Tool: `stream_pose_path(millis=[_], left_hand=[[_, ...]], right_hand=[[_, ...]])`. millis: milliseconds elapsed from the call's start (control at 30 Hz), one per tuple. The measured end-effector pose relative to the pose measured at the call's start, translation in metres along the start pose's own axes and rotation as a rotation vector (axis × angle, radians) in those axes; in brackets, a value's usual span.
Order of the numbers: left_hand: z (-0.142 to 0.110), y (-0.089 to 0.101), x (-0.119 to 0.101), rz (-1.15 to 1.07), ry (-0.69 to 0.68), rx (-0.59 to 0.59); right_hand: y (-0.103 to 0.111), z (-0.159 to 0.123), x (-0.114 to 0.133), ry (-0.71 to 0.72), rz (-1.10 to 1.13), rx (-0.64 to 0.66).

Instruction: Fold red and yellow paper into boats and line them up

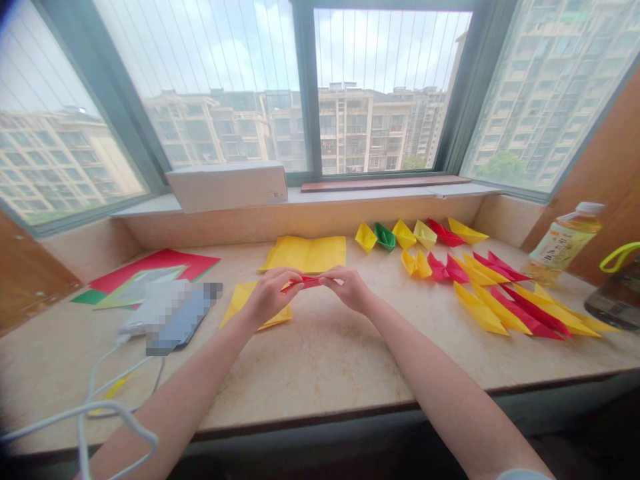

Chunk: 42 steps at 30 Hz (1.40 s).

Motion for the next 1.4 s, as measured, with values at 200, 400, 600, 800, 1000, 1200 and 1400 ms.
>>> stream_pose_path(millis=[200, 400, 600, 800, 1000, 1200, 1400], left_hand=[[0.000, 0.002, -0.002, 0.028, 0.019, 0.016], [0.001, 0.001, 0.000, 0.018, -0.002, 0.035], [-0.001, -0.003, 0.000, 0.008, -0.077, 0.081], [-0.002, -0.006, -0.005, 0.042, -0.169, 0.166], [-0.001, -0.004, -0.017, 0.062, -0.269, 0.201], [0.000, -0.004, -0.023, 0.053, -0.280, 0.237], [-0.001, -0.006, -0.021, 0.059, -0.259, 0.238]], right_hand=[[0.002, -0.001, -0.007, -0.091, -0.001, -0.035], [0.000, 0.000, -0.016, -0.147, 0.079, -0.019], [-0.001, 0.001, -0.016, -0.158, 0.145, 0.003], [-0.002, 0.000, -0.012, -0.153, 0.097, 0.035], [-0.002, 0.001, -0.008, -0.135, 0.071, 0.046], [-0.002, 0.000, -0.007, -0.123, 0.014, 0.054], [-0.003, 0.000, -0.004, -0.092, -0.012, 0.067]])
Point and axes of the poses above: each hand's wrist, its own z-axis towards the middle knuckle, its own y-axis out of the back of the hand, x = y × z, the point moved 5 cm from there along z, towards the middle knuckle, and after that the axes turned 4 degrees about -x, right-handed, at the moved point
